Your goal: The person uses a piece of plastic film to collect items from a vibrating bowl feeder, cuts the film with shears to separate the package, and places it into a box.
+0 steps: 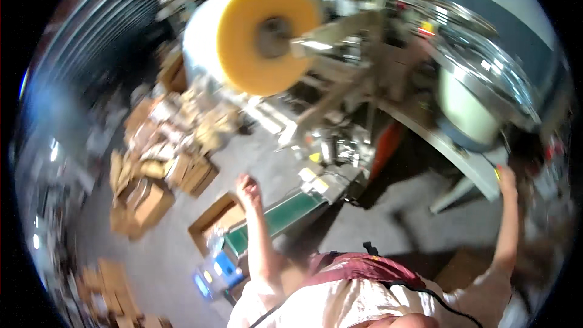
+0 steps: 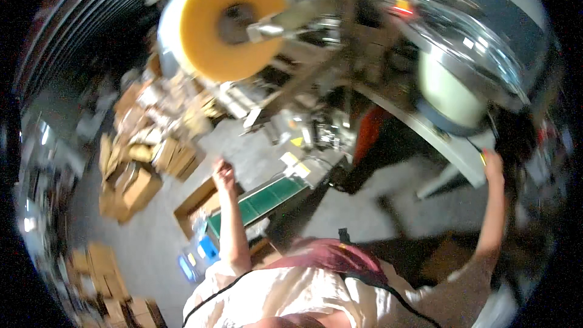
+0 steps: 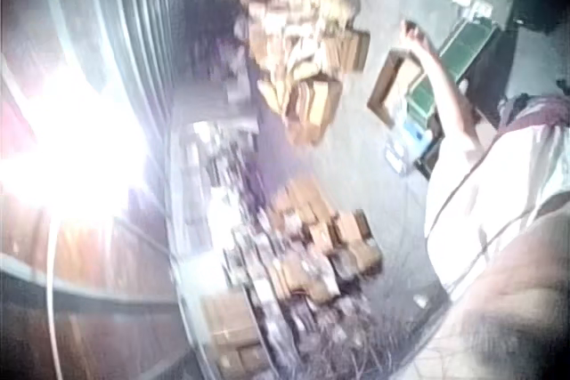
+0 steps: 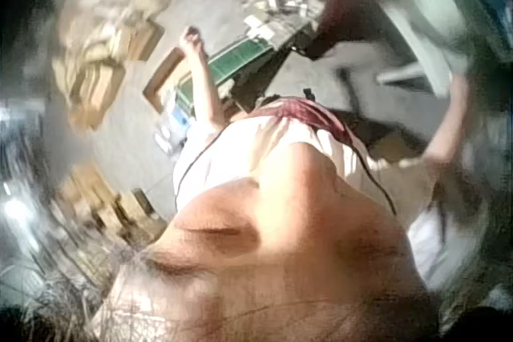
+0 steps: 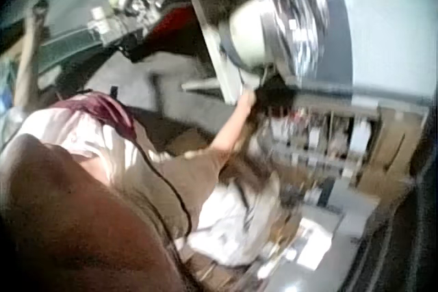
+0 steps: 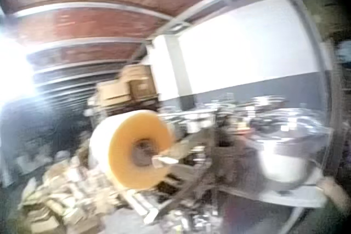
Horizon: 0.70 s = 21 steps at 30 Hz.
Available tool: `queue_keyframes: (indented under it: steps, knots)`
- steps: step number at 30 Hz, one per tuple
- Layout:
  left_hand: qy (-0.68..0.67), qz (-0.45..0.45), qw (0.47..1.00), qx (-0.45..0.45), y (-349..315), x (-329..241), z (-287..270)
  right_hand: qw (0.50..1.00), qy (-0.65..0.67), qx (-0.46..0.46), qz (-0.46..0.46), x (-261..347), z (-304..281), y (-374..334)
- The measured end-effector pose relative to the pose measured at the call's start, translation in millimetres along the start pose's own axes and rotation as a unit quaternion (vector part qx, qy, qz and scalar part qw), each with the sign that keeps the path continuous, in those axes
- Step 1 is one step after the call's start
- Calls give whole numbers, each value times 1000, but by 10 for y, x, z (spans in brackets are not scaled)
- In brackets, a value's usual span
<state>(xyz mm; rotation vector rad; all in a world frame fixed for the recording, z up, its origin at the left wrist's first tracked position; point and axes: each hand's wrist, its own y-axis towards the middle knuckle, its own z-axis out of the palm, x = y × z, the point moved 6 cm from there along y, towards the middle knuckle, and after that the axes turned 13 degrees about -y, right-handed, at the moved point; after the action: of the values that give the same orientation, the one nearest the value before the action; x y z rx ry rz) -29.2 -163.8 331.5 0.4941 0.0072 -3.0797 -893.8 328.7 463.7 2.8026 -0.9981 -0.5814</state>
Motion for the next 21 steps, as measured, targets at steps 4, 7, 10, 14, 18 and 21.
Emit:
queue_keyframes:
  steps: [4,7,10,14,18,21]
  knots:
    - [-78,40,995,-47,-56,97,167,996,-54,44,-55,-331,256,52]
    - [-57,48,997,-9,-71,-36,124,997,14,77,-19,-372,156,84]
    - [-33,103,993,-41,-112,-71,166,991,124,49,6,-464,165,-151]
    - [47,89,994,-52,-48,18,277,912,405,41,58,-908,415,-827]
    - [114,143,982,-45,-284,-360,408,803,590,3,80,665,506,-1113]
    - [45,202,978,-26,-196,-550,256,783,607,129,37,2359,-673,-1367]
